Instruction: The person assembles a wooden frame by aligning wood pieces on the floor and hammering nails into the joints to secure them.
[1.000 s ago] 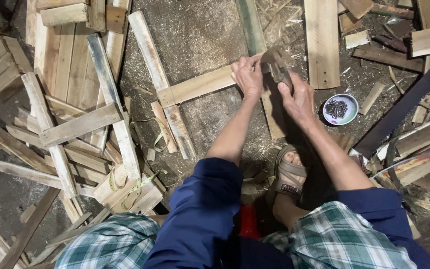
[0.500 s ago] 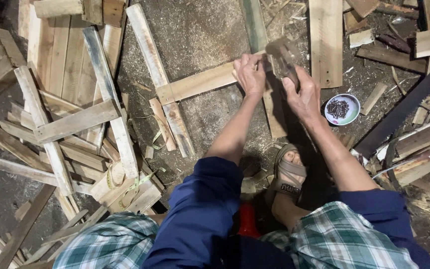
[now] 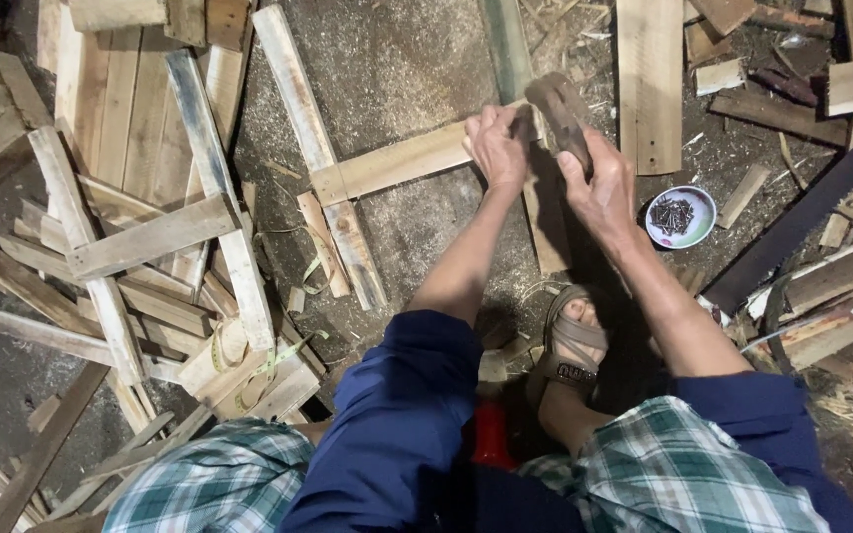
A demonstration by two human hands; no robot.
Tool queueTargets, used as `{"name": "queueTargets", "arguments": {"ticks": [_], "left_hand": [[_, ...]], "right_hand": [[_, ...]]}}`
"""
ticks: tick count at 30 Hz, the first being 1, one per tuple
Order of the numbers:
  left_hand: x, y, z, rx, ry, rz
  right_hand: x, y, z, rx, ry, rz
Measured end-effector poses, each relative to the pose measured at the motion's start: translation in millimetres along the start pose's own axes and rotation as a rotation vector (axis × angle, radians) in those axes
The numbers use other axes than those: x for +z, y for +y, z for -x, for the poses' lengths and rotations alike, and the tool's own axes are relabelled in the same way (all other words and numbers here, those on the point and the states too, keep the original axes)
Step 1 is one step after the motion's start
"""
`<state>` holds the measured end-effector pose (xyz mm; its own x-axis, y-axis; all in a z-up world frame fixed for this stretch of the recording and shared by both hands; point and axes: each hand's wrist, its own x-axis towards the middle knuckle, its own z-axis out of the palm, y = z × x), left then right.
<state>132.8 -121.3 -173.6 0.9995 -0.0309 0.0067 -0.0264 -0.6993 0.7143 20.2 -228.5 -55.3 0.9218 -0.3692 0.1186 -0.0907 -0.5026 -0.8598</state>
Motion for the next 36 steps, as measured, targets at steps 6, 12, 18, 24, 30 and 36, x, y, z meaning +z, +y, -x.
{"name": "queueTargets", "arguments": {"ticks": [6, 12, 18, 24, 30, 36], "left_hand": [[-16, 15, -2, 0.021, -0.012, -0.004], [-27, 3, -1, 0.055, -0.064, 0.039], [-38, -26, -2, 0.185, -0.228, -0.570], [-42, -17, -7, 0.219, -0.268, -0.649], [-47, -12, -8, 0.199, -0.306, -0.785], [-39, -26, -2, 0.230, -0.267, -0.781]], "right_hand": [[19, 38, 6, 0.046, -0.018, 0.035], [-6, 8, 15, 0.107, 0.048, -0.027], [-10, -4, 10, 0.087, -0.070, -0.130], [-9, -23, -1, 0.029, -0.052, -0.052], [6, 0, -4, 0.093, -0.127, 0.036], [-3, -18, 2, -0.061, 0.018, -0.008]]}}
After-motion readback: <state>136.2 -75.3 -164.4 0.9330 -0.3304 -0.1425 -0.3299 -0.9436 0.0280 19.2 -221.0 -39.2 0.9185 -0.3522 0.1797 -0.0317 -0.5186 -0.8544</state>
